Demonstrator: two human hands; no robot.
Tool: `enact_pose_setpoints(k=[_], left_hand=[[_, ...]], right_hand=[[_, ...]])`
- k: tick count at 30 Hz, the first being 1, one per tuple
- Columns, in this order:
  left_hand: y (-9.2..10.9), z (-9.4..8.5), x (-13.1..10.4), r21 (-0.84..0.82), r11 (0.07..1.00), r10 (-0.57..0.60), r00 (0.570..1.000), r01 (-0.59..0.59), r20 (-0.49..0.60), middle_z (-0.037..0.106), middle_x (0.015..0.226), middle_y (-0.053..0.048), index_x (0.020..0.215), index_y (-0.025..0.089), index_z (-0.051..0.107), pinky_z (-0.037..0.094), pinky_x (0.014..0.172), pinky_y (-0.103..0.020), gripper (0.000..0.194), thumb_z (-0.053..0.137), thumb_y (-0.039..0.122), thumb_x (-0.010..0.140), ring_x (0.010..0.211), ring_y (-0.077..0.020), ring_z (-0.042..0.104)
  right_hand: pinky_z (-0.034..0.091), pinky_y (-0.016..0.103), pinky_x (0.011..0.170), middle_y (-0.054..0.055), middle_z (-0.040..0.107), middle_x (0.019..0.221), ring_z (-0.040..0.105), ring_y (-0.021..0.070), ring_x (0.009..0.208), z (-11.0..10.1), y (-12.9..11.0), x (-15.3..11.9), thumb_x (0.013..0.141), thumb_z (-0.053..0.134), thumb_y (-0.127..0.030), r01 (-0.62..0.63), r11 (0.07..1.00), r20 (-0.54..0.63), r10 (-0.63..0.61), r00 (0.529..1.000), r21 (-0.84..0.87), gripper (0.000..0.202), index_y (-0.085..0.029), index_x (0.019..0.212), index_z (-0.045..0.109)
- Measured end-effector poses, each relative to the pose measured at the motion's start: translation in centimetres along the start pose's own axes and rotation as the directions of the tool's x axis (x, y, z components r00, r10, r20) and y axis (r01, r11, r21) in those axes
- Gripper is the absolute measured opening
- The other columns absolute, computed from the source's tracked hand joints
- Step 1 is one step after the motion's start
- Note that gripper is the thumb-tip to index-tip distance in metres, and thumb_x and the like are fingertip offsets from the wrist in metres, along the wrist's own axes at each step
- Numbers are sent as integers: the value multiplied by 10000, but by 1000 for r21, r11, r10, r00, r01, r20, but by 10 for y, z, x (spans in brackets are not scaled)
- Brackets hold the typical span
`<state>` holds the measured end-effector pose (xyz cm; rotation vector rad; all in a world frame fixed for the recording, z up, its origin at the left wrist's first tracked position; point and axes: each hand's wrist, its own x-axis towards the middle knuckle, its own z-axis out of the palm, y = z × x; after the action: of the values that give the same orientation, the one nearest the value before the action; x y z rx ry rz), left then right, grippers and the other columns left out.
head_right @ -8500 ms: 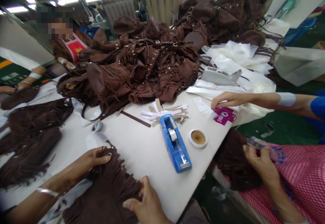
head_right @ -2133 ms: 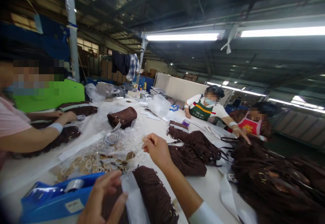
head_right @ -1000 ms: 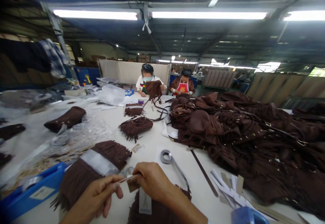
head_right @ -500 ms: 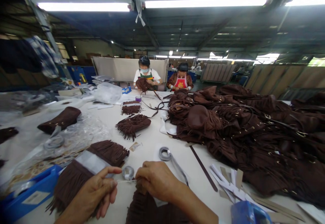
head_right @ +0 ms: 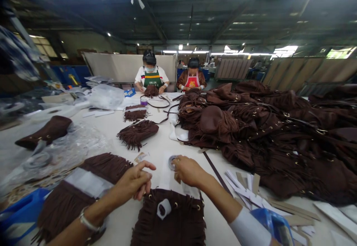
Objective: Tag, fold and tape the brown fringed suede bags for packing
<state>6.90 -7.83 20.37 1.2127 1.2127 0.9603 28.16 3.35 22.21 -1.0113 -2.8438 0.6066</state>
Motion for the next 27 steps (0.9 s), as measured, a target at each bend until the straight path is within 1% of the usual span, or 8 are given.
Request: enact_pose_setpoints(k=[2, 4, 7, 9, 10, 13, 19, 27], left_hand=[[-2, 2, 23, 21, 1000, -1, 1000, 0, 26, 638, 561, 51, 1045, 189, 479, 292, 337, -145, 234, 521, 369, 901, 318, -61, 448], [-3, -1, 40, 41, 999, 13, 1000, -13, 16, 623, 542, 61, 992, 189, 495, 292, 353, -142, 172, 528, 324, 890, 328, -53, 436], [-7, -12, 52, 63, 998, 24, 998, -20, -63, 596, 525, 77, 953, 192, 499, 258, 365, -133, 127, 519, 303, 895, 343, -38, 414], [-15, -22, 51, 63, 998, 3, 991, 5, -131, 584, 520, 86, 961, 197, 484, 233, 355, -133, 143, 512, 325, 903, 332, -36, 387], [-21, -25, 48, 56, 998, -15, 987, 24, -159, 582, 519, 89, 963, 200, 474, 225, 347, -136, 157, 510, 341, 904, 322, -37, 376], [-44, -29, 37, 17, 997, -76, 974, 81, -215, 584, 524, 89, 963, 207, 456, 231, 334, -144, 193, 502, 385, 905, 312, -46, 377], [-81, -23, 20, -79, 987, -156, 951, 140, -265, 594, 538, 82, 973, 213, 448, 220, 349, -142, 236, 470, 442, 921, 312, -39, 368], [-97, -24, 21, -265, 957, -186, 954, 122, -236, 632, 614, 65, 999, 221, 404, 281, 356, -142, 278, 479, 473, 908, 362, -64, 496]], right_hand=[[364, 395, 1045, 141, 565, 1345, 506, 287, 1262, 6, 1, 11, 695, 778, -190, 38, 995, -15, -37, 999, 96, 698, -198, 1347, 530], [392, 395, 1027, 111, 605, 1293, 539, 263, 1228, 18, -2, 24, 720, 766, -239, 113, 924, 4, -123, 992, 364, 762, -219, 1407, 437], [497, 322, 826, 26, 704, 950, 669, 193, 908, 41, -5, 44, 795, 685, -273, 75, 579, 54, -203, 978, 812, 666, -206, 1392, 396], [498, 276, 705, -16, 675, 754, 646, 150, 694, 56, -5, 53, 838, 636, -306, 0, 395, 71, -164, 984, 919, 525, -168, 1313, 458], [481, 253, 644, -30, 649, 685, 604, 129, 603, 63, -4, 57, 853, 616, -322, -30, 365, 84, -132, 988, 931, 435, -155, 1241, 512], [389, 204, 525, -55, 586, 585, 473, 91, 482, 75, -1, 65, 866, 590, -326, -87, 450, 136, -78, 988, 889, 237, -158, 1028, 629], [260, 195, 508, -86, 433, 533, 373, 73, 516, 85, 3, 82, 796, 722, -337, -48, 701, 155, -90, 984, 712, 189, -198, 920, 753], [275, 223, 538, -65, 495, 543, 369, 93, 528, 94, 10, 102, 784, 725, -375, -83, 727, 226, -102, 969, 682, 215, -216, 914, 788]])
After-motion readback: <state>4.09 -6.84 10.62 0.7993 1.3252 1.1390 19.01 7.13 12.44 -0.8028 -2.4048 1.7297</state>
